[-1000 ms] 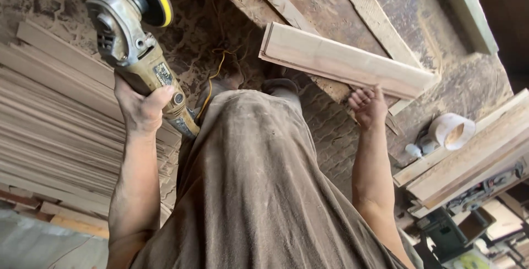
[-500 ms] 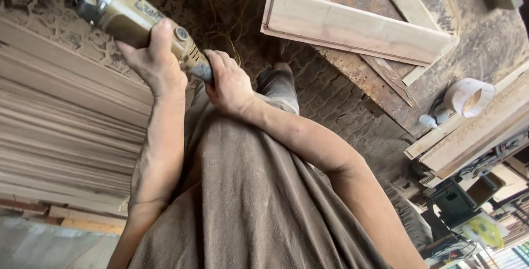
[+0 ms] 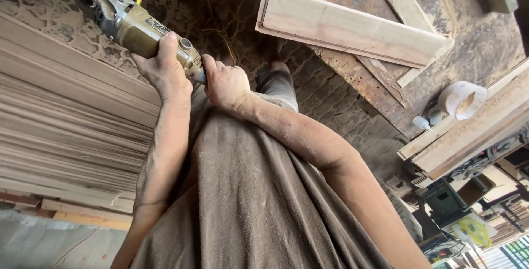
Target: The recorder is sanding wooden planks using a handheld power sander and applying glue to join wooden pieces.
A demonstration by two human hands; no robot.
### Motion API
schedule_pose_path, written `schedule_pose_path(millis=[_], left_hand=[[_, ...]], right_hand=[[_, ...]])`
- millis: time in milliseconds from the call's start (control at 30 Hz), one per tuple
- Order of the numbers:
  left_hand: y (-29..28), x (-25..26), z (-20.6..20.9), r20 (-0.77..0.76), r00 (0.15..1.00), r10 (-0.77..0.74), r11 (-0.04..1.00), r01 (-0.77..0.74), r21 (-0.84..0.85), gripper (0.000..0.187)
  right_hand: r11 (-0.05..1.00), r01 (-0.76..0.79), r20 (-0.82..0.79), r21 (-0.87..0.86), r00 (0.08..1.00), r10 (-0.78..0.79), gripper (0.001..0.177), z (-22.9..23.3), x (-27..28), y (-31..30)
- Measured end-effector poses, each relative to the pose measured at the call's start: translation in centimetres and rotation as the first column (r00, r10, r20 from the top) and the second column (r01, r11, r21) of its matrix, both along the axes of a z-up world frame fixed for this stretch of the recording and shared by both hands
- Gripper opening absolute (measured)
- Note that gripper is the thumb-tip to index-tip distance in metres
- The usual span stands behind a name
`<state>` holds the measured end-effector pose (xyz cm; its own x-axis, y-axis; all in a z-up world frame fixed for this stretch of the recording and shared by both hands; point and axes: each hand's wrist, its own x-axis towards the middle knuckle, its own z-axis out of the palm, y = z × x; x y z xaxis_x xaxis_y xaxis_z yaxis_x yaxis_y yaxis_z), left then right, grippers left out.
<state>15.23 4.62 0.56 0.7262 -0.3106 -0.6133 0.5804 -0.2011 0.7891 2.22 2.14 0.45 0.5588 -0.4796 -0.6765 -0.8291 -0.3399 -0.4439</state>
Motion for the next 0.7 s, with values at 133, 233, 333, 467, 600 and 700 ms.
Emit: schedule_pose_path(millis=[133, 233, 333, 467, 600, 700], left_hand=[[0.0, -0.7, 0.9, 0.055, 0.998, -0.027, 1.000, 0.027, -0.004, 0.083], [0.8, 0.0, 1.8, 0.080, 0.991, -0.109, 0.991, 0.114, -0.065, 0.085], [1.2, 1.9, 3.3, 0.173, 0.844, -0.507, 0.862, 0.500, 0.083, 0.083], [1.2, 1.2, 5.4, 0.198, 0.587, -0.785, 0.619, 0.733, 0.282, 0.069], [0.6, -1.2, 6.1, 0.004, 0.306, -0.952, 0.263, 0.810, 0.525, 0.064], [0.0, -2.3, 6.8, 0.000, 0.241, -0.970, 0.200, 0.805, 0.559, 0.067]], right_hand=[[0.998, -0.045, 0.068, 0.033, 0.997, 0.042, 0.060, 1.4, -1.5, -1.4], [0.992, -0.111, 0.446, -0.065, 0.886, 0.129, 0.080, 4.1, -4.8, -4.0], [0.988, 0.031, 0.258, -0.152, 0.966, 0.010, 0.059, -0.5, -12.4, -6.5], [0.933, -0.063, -0.175, -0.353, 0.985, 0.000, 0.126, -4.0, -18.1, -11.9], [0.856, -0.216, -0.203, -0.471, 0.970, 0.133, 0.127, -6.4, -19.9, -14.4], [0.903, -0.198, -0.225, -0.380, 0.967, 0.117, 0.126, -5.2, -19.1, -15.3]])
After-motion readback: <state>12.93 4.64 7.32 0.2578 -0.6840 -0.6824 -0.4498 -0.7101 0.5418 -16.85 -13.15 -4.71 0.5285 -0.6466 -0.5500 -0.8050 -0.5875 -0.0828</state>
